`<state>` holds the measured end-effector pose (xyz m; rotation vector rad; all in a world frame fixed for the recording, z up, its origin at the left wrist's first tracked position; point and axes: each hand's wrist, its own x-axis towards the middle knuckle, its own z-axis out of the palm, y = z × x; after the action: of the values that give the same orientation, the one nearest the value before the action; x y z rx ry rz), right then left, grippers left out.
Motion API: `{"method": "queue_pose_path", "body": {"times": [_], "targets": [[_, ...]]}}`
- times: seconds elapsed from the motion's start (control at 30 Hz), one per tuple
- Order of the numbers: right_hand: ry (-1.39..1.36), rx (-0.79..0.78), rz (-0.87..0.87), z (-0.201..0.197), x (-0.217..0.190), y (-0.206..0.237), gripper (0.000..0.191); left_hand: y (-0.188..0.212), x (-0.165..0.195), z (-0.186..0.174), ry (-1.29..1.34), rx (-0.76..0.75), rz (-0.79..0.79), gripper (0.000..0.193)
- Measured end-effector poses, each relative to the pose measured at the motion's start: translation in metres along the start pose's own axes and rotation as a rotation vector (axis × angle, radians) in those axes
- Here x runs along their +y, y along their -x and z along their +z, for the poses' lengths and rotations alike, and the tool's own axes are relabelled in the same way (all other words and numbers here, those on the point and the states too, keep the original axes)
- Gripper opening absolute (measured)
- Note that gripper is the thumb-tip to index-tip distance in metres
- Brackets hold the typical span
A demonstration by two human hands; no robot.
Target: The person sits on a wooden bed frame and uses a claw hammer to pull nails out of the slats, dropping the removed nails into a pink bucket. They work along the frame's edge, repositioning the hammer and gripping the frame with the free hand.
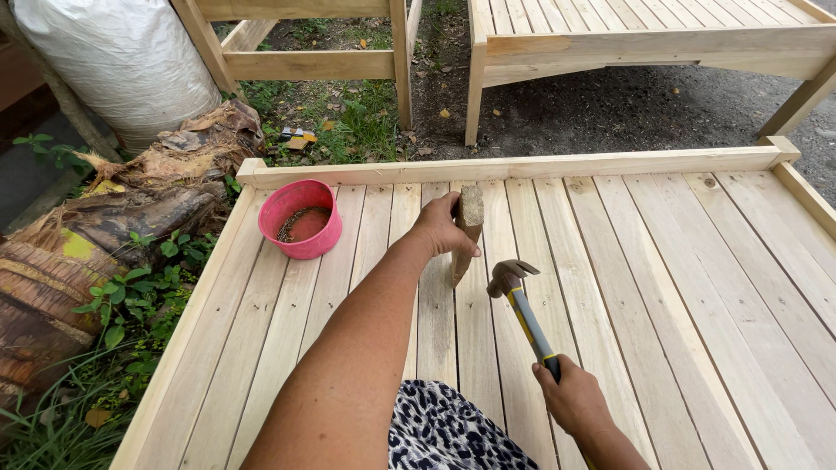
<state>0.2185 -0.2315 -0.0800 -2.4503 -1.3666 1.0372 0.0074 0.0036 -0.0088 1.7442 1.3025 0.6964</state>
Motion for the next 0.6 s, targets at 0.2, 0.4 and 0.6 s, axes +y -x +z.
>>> {"method": "queue_pose_path", "body": {"times": [0.2,0.4,0.6], "targets": [[-0.193,0.116,-0.077,-0.003,-0.008,0.009,0.037,0.002,0.002,0.0,-0.016,-0.01,-0.04,0.098],[0.115,-0.101,-0.055,0.017,0.004,0.002,0.037,0.004,0.007,-0.002,-0.025,0.021,-0.064,0.108],[-0.018,0.056,-0.044,-0.005,-0.002,0.006,0.042,0.002,0.007,-0.001,-0.02,-0.013,-0.054,0.101]]}}
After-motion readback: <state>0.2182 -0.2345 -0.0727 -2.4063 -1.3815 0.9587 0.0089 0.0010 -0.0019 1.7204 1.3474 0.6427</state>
